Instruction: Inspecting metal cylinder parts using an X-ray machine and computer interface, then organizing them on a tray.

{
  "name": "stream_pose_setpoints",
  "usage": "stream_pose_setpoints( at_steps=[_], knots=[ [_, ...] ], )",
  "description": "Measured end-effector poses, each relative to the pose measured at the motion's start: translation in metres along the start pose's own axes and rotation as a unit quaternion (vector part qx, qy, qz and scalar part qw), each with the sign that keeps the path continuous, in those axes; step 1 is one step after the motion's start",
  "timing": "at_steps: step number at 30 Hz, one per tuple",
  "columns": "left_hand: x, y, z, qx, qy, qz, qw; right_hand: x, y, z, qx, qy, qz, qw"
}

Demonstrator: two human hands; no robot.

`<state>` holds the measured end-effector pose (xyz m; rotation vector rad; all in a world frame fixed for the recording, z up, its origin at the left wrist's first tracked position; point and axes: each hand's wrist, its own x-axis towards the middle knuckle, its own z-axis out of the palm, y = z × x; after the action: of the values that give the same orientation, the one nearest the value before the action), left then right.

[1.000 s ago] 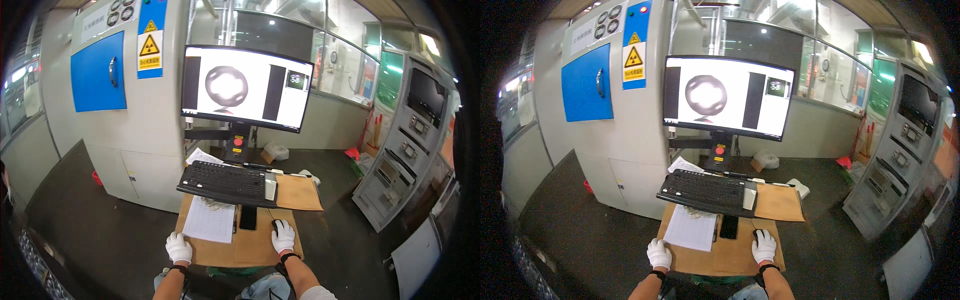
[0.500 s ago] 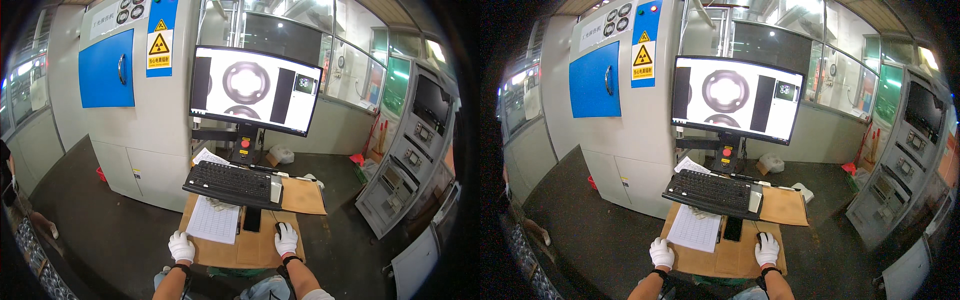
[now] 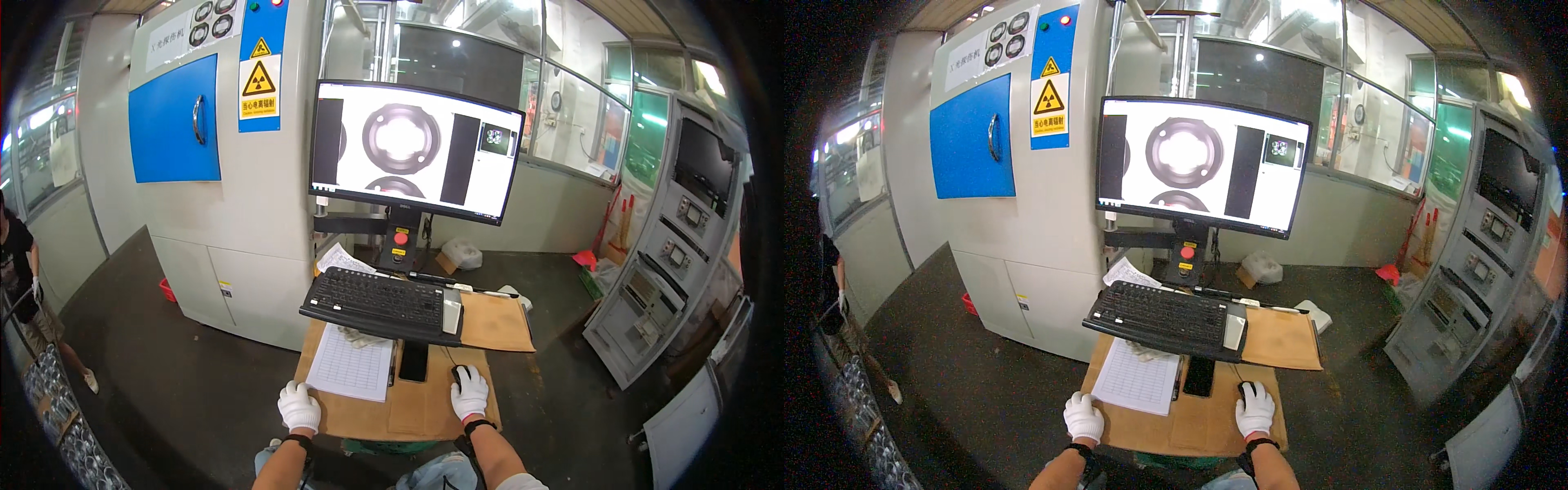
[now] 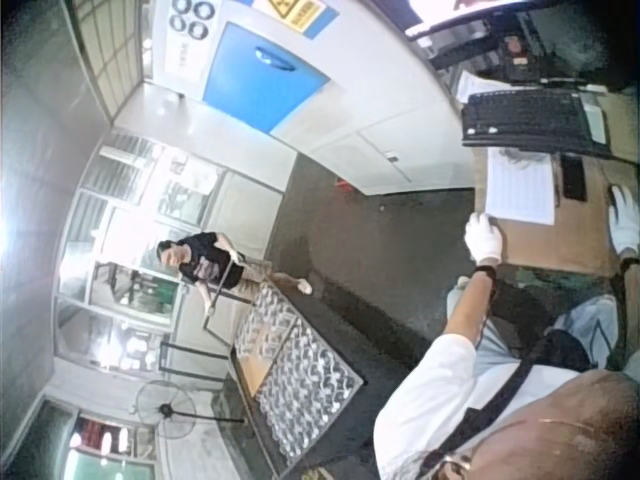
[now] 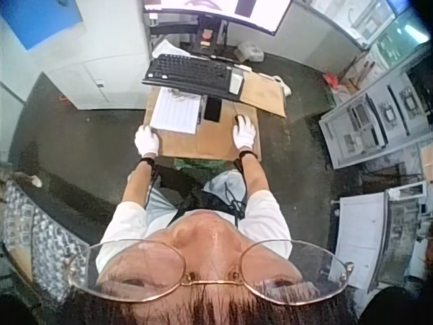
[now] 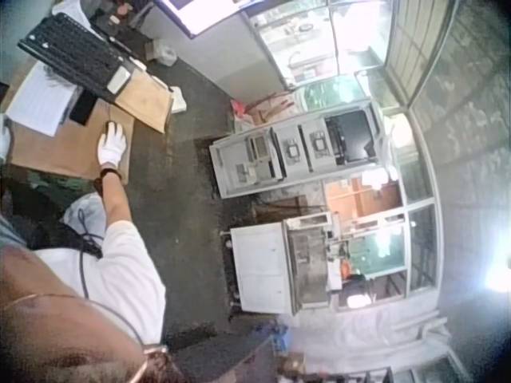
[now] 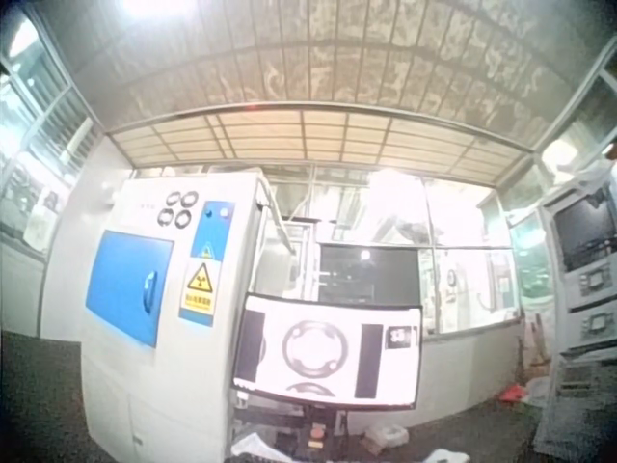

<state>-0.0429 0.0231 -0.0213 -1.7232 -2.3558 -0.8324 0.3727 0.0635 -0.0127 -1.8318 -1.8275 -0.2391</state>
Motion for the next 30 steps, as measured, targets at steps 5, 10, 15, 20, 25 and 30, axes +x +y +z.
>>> stream_pose_setpoints(
  at_steps=[5, 10, 15, 20, 25, 30],
  knots=[
    [0.001, -0.001, 0.003, 0.014, -0.015, -0.006, 1.000, 0.002, 0.001, 0.001, 0.005, -0.008, 0.002, 1.000],
    [0.004, 0.002, 0.002, 0.008, -0.020, -0.007, 1.000, 0.004, 0.001, 0.000, -0.003, -0.004, 0.004, 1.000],
    [0.003, 0.002, 0.004, 0.016, -0.018, -0.007, 1.000, 0.008, -0.001, -0.004, 0.003, -0.020, 0.008, 1.000],
    [0.002, 0.003, 0.003, 0.012, -0.012, -0.002, 1.000, 0.006, 0.000, -0.005, -0.003, -0.009, 0.005, 1.000],
    [0.002, 0.006, 0.002, 0.005, -0.022, -0.010, 1.000, 0.006, 0.001, -0.005, -0.004, -0.005, 0.002, 1.000],
    [0.003, 0.010, 0.001, 0.005, -0.027, -0.007, 1.000, 0.007, 0.005, -0.006, -0.002, -0.011, 0.010, 1.000]
  ],
)
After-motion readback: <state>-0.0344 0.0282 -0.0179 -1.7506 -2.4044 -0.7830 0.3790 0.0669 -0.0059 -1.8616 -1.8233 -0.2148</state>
